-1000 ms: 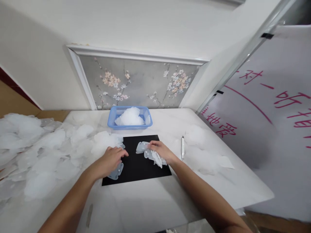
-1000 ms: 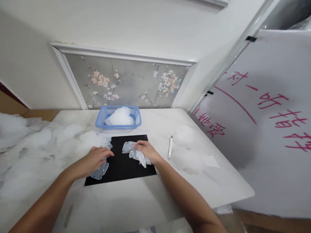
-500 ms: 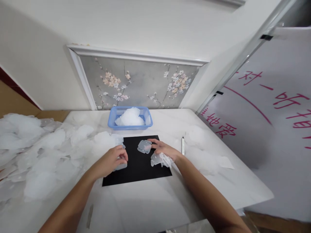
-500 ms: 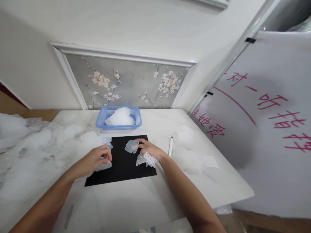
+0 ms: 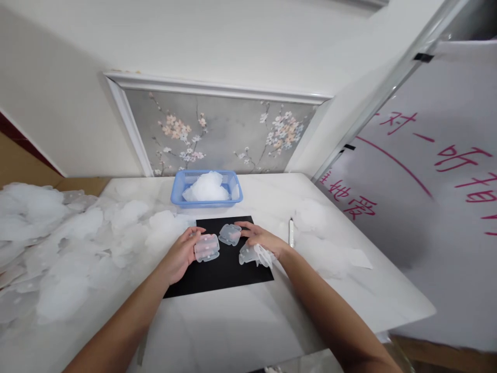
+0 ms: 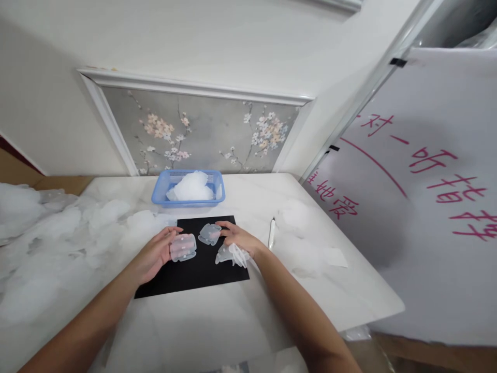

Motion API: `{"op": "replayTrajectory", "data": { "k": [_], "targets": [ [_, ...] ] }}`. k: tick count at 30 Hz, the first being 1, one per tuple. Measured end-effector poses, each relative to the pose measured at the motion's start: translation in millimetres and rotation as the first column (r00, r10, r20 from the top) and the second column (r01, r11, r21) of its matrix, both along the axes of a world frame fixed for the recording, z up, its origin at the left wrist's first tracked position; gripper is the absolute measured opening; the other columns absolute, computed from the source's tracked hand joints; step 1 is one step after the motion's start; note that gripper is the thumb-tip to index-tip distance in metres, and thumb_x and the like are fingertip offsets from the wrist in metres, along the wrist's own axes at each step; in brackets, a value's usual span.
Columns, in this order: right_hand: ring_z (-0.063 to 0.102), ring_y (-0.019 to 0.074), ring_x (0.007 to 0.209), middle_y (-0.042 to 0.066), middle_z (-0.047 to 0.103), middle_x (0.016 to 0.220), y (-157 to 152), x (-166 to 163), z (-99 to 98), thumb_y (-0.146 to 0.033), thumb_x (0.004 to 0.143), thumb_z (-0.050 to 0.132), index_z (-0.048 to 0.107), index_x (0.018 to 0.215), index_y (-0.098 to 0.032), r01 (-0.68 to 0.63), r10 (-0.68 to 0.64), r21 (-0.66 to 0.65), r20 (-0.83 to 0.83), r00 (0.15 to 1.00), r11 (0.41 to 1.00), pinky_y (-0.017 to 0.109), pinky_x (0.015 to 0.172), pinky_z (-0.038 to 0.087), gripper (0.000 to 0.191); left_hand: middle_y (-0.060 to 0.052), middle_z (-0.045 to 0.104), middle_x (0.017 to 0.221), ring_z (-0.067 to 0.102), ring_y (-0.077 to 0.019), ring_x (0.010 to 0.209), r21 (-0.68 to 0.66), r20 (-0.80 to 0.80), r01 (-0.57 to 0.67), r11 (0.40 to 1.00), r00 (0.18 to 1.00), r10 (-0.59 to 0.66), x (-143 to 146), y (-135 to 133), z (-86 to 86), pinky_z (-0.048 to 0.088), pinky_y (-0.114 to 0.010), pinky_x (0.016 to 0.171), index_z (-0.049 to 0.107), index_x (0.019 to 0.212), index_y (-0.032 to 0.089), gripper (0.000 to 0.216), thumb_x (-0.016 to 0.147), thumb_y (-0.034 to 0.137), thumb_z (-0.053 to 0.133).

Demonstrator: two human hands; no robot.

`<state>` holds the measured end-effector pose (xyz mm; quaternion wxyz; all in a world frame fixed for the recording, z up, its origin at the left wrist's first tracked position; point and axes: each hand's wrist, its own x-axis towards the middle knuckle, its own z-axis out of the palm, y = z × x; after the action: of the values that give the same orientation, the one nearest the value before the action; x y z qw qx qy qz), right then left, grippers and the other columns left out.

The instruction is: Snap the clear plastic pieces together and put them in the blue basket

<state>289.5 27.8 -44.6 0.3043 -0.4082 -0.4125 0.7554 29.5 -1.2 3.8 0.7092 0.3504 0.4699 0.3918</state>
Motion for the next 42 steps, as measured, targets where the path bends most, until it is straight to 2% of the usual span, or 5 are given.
{"op": "replayTrajectory", "data": {
  "k": [7,22,26,34,42],
  "targets": [
    [0.056,0.0088,0.053,0.001,0.066,0.102,-0.9,-2.9,2.0,-0.008,0.052,0.058,0.05,0.122,-0.025,0.032,-0.032,0.013,-0.016,0.999,0.999,0.022,0.049,0.039,0.072,-0.014,0.066,0.113,0.067,-0.0276,0.101,-0.137,0.125,-0.028,0.99,0.991,0.045,1.3,4.5,-11.9,0.051,-0.046,0.09,0.055,0.107,0.018,0.025,0.091,0.037,0.053],
    [0.056,0.0098,0.058,0.002,0.068,0.103,-5.6,-6.5,9.6,-0.012,0.057,0.063,0.057,0.115,-0.025,0.041,-0.048,0.099,0.066,0.997,0.994,0.023,0.054,0.04,0.059,-0.015,0.066,0.116,0.065,-0.0309,0.107,-0.168,0.164,0.006,0.986,0.986,0.022,-1.6,8.3,-15.3,0.05,-0.048,0.093,0.057,0.107,0.017,0.027,0.092,0.038,0.051],
    [0.059,0.013,0.065,0.004,0.069,0.104,-5.6,-8.5,7.7,-0.02,0.062,0.068,0.06,0.112,-0.023,0.061,-0.084,0.168,0.137,0.987,0.984,0.026,0.059,0.042,0.051,-0.016,0.065,0.116,0.065,-0.0305,0.107,-0.177,0.165,0.011,0.984,0.986,0.018,-1.1,9.0,-14.0,0.05,-0.047,0.092,0.057,0.107,0.017,0.027,0.093,0.038,0.049],
    [0.061,0.0172,0.074,0.003,0.068,0.082,-4.1,-27.9,0.2,-0.036,0.072,0.069,0.064,0.098,-0.019,0.169,-0.286,0.379,0.279,0.917,0.91,0.029,0.067,0.045,0.032,-0.016,0.064,0.117,0.065,-0.0291,0.106,-0.181,0.195,0.03,0.983,0.981,0.006,-3.4,10.5,-18.1,0.05,-0.045,0.09,0.057,0.107,0.016,0.031,0.091,0.042,0.051],
    [0.061,0.0176,0.072,0.003,0.068,0.079,0.5,-23.6,9.2,-0.034,0.068,0.072,0.067,0.092,-0.019,0.198,-0.267,0.321,0.19,0.945,0.926,0.029,0.065,0.045,0.028,-0.014,0.064,0.107,0.064,-0.0283,0.105,-0.174,0.21,0.078,0.982,0.977,-0.04,-7.1,11.0,-17.5,0.048,-0.049,0.093,0.057,0.109,0.017,0.037,0.091,0.049,0.049]
  ]
}}
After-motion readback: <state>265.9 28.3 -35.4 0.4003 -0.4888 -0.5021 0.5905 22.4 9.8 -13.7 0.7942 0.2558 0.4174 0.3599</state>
